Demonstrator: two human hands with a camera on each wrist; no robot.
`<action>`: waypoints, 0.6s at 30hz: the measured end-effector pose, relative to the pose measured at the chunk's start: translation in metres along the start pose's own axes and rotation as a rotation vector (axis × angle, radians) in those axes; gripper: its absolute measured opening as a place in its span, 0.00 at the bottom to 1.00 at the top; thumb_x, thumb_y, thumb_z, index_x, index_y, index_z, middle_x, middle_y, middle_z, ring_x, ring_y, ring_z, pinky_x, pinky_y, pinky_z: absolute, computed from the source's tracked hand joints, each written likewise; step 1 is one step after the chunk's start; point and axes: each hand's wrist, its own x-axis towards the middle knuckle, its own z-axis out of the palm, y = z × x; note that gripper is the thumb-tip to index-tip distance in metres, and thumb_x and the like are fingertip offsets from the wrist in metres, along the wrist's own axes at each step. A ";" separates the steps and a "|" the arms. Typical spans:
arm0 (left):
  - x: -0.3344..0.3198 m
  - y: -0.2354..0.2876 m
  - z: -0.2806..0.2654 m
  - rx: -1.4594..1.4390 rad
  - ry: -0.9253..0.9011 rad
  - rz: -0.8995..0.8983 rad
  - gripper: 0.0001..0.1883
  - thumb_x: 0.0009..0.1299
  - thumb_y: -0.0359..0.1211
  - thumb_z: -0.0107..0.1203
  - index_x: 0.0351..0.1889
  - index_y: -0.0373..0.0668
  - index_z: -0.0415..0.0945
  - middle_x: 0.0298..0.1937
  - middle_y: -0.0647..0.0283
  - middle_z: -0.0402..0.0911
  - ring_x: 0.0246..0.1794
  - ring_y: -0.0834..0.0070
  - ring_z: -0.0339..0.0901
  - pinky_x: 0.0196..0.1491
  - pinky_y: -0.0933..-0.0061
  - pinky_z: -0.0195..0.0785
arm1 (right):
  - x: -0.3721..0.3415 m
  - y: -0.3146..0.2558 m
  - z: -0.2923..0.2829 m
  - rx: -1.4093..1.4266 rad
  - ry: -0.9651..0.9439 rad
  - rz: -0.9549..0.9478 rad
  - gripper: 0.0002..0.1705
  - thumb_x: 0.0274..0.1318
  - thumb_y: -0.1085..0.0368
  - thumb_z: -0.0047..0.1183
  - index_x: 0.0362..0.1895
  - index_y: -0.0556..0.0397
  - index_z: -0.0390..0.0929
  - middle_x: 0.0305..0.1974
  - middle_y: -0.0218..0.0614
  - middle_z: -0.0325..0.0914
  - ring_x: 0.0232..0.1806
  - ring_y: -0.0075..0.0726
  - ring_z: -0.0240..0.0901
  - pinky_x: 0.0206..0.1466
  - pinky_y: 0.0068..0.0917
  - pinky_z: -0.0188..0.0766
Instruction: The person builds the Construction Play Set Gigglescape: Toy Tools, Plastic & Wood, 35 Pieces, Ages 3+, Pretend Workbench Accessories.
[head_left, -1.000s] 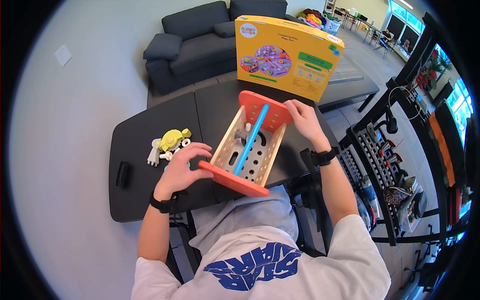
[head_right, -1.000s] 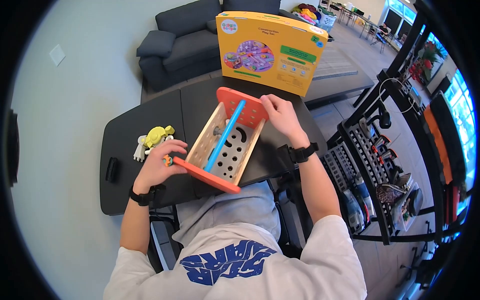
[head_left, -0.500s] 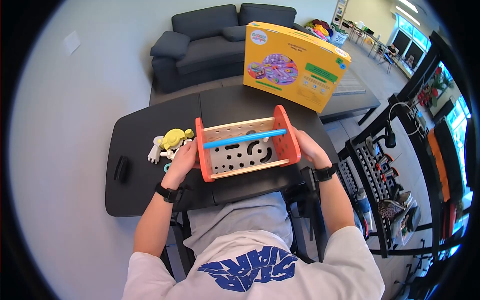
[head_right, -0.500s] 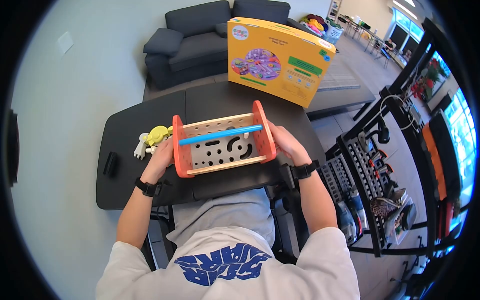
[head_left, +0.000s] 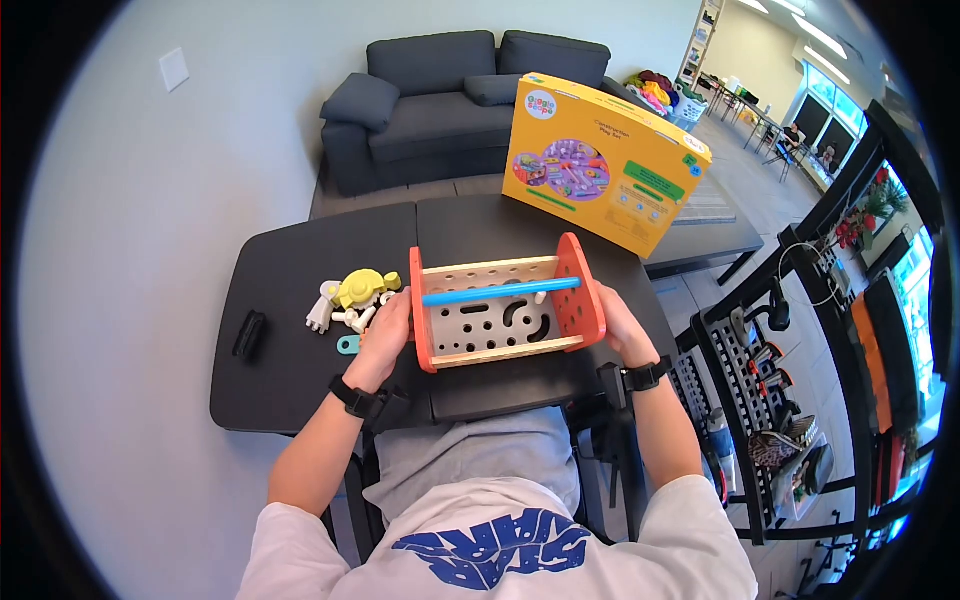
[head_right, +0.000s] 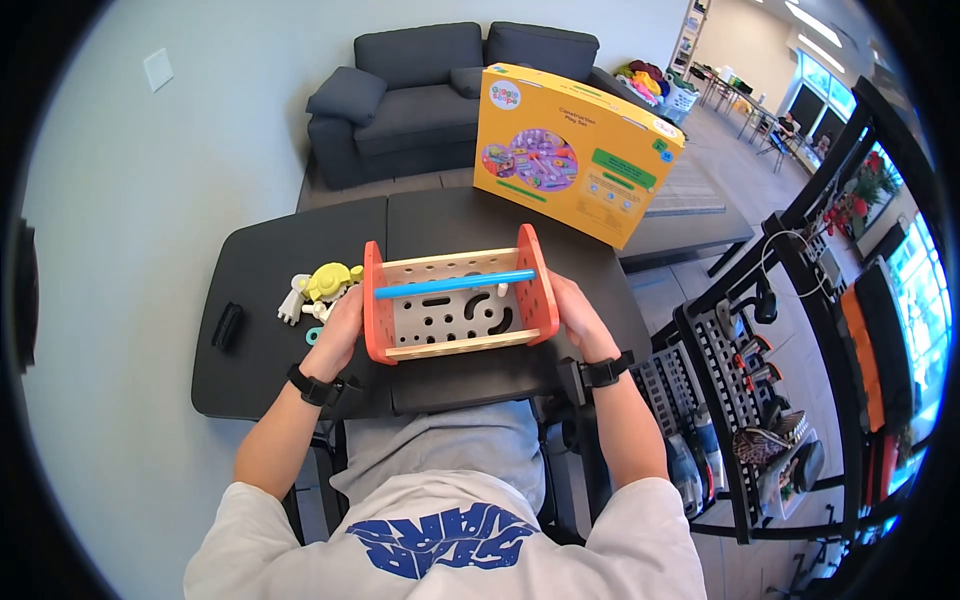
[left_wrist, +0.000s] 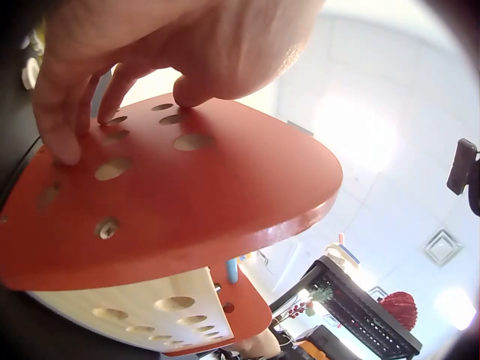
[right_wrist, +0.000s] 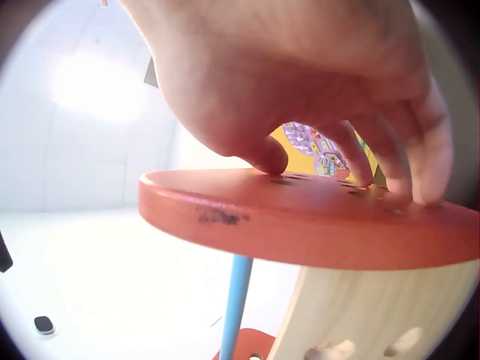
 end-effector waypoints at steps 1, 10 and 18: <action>0.001 0.000 0.001 0.000 0.001 0.002 0.26 0.87 0.47 0.34 0.68 0.38 0.70 0.61 0.60 0.78 0.59 0.74 0.76 0.60 0.70 0.70 | 0.001 0.000 -0.001 0.004 0.009 -0.025 0.25 0.77 0.53 0.41 0.66 0.56 0.75 0.57 0.37 0.81 0.55 0.28 0.77 0.59 0.28 0.72; 0.004 0.010 0.001 -0.093 0.040 0.218 0.24 0.88 0.45 0.33 0.62 0.38 0.73 0.55 0.63 0.78 0.57 0.76 0.74 0.63 0.72 0.65 | -0.008 -0.027 0.007 0.135 0.058 -0.139 0.16 0.77 0.58 0.43 0.59 0.49 0.75 0.46 0.30 0.82 0.46 0.24 0.79 0.51 0.26 0.74; 0.001 0.010 0.011 0.084 0.033 0.397 0.26 0.87 0.46 0.33 0.67 0.35 0.69 0.66 0.57 0.70 0.67 0.69 0.68 0.70 0.68 0.59 | -0.009 -0.017 0.018 0.277 0.120 -0.233 0.14 0.78 0.59 0.44 0.59 0.49 0.74 0.54 0.31 0.79 0.54 0.23 0.75 0.57 0.26 0.72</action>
